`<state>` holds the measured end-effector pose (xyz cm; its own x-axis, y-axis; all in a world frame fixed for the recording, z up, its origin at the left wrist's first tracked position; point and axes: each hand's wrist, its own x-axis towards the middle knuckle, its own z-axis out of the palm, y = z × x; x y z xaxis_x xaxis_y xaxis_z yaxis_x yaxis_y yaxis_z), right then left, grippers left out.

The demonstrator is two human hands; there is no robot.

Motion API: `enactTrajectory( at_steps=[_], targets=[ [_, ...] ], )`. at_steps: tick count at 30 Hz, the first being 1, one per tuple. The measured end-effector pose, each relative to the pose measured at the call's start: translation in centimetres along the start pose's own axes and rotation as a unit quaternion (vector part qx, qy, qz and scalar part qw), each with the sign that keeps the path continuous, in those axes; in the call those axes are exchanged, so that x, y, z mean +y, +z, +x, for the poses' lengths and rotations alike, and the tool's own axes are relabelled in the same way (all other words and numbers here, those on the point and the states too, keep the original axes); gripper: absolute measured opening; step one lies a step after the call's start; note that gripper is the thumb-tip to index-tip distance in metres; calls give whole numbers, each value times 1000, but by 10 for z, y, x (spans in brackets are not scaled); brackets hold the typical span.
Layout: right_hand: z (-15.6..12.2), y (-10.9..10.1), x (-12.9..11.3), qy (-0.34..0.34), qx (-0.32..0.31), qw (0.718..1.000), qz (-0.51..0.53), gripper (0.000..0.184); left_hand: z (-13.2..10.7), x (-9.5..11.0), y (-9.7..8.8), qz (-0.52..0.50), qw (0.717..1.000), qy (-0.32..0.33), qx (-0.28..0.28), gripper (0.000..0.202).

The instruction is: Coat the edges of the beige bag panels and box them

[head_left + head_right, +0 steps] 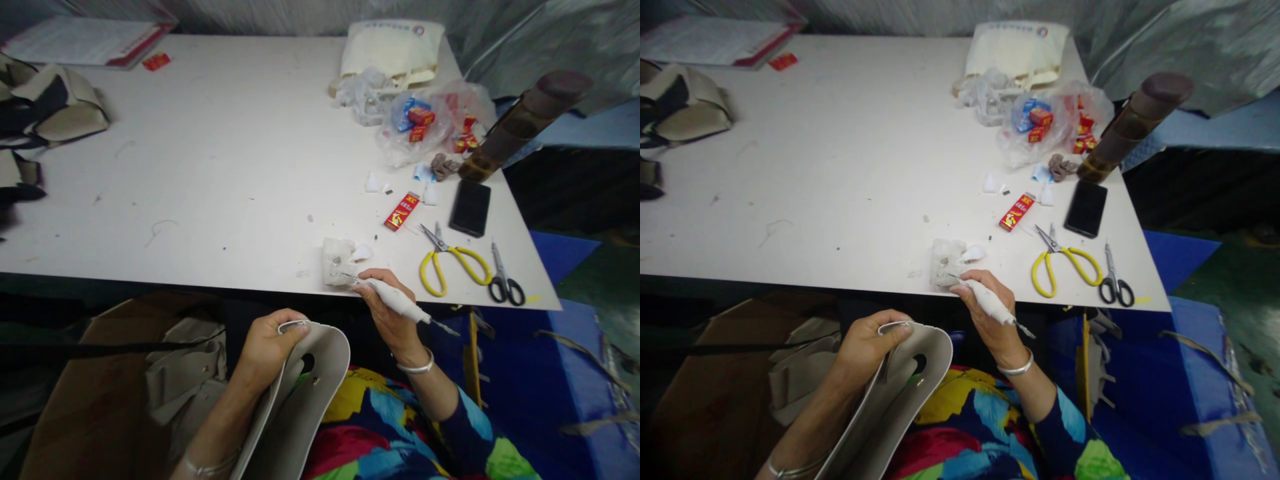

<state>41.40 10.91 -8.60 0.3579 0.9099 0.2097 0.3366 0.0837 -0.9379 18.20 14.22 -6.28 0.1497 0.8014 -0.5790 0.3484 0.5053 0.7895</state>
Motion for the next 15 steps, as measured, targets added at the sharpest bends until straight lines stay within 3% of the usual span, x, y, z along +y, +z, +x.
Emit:
enactTrajectory(
  at_steps=[8, 15],
  targets=[
    [4, 2, -1, -15, -25, 998, -59, 22, 5, 6, 6, 16, 996, -18, -90, 29],
    [8, 2, -4, -61, -38, 996, -57, 18, 6, 8, 8, 38, 995, -11, -93, 28]
  ],
)
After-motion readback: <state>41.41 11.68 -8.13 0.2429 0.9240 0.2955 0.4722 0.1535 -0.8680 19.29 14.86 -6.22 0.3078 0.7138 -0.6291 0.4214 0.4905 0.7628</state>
